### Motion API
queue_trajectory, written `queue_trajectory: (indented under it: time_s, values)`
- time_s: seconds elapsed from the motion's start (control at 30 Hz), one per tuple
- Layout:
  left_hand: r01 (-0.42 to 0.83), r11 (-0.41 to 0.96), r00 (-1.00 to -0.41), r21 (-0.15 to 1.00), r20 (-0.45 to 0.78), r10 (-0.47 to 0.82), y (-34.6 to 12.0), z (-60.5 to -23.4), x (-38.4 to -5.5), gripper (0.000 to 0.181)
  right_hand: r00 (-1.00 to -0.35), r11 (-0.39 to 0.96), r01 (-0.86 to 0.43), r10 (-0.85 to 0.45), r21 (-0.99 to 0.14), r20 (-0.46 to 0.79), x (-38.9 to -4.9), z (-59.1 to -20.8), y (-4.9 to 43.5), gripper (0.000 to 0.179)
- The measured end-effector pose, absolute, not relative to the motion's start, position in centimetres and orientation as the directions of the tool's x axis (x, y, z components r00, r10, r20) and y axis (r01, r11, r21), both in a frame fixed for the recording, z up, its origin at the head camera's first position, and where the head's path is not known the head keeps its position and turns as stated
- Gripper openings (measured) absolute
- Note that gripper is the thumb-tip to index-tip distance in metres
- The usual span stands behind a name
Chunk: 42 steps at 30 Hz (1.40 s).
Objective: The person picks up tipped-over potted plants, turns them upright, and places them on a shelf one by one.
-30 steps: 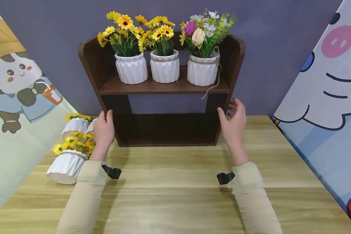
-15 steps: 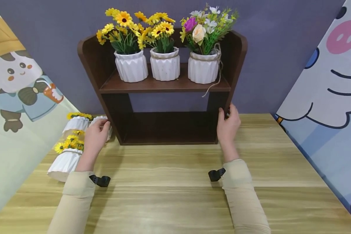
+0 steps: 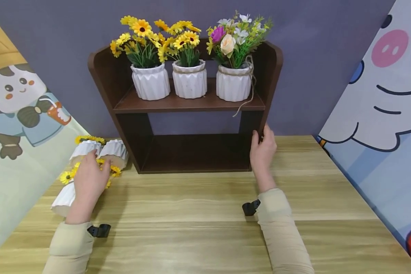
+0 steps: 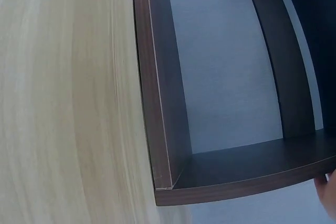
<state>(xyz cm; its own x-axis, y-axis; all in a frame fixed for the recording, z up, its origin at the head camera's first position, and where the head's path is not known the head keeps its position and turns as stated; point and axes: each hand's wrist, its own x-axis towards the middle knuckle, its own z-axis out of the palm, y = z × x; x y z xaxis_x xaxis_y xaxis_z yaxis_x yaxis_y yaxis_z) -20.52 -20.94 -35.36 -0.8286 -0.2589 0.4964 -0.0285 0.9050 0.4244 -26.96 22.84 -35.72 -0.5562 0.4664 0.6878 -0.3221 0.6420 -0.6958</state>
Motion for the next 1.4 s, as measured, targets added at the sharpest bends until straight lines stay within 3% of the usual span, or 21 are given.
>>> queue_trajectory:
  time_s: [0.2, 0.37, 0.6, 0.8, 1.0, 1.27, 1.4]
  values:
    - [-0.016, 0.943, -0.78, 0.331, 0.587, -0.219, -22.4, -35.9, -19.2, 0.042, -0.548, 0.632, -0.34, 0.469, -0.696, 0.693, -27.3, -35.7, 22.7, 0.026]
    - [0.022, 0.967, -0.773, 0.254, 0.617, -0.145, -22.8, -36.5, -18.2, 0.037, -0.531, 0.615, -0.348, 0.492, -0.707, 0.69, -27.4, -35.8, 22.5, 0.027]
    - [-0.102, 0.97, -0.873, 0.221, 0.448, -0.194, -23.1, -36.8, -17.2, 0.049, -0.538, 0.6, -0.334, 0.512, -0.727, 0.67, -27.4, -36.0, 22.4, 0.028]
    - [-0.15, 0.963, -0.867, 0.222, 0.438, -0.236, -23.1, -37.4, -17.2, 0.048, -0.527, 0.596, -0.329, 0.528, -0.733, 0.666, -27.3, -36.0, 22.2, 0.029]
    - [-0.265, 0.937, -0.883, 0.229, 0.332, -0.331, -23.4, -37.6, -17.4, 0.051, -0.522, 0.598, -0.324, 0.532, -0.733, 0.666, -27.2, -36.0, 22.2, 0.031]
    - [-0.328, 0.924, -0.89, 0.196, 0.265, -0.372, -24.2, -38.1, -17.7, 0.075, -0.521, 0.619, -0.31, 0.524, -0.721, 0.674, -27.3, -36.1, 22.2, 0.03]
    - [-0.334, 0.928, -0.895, 0.167, 0.253, -0.367, -24.5, -38.1, -17.7, 0.076, -0.518, 0.621, -0.3, 0.532, -0.724, 0.67, -27.3, -36.1, 22.2, 0.03]
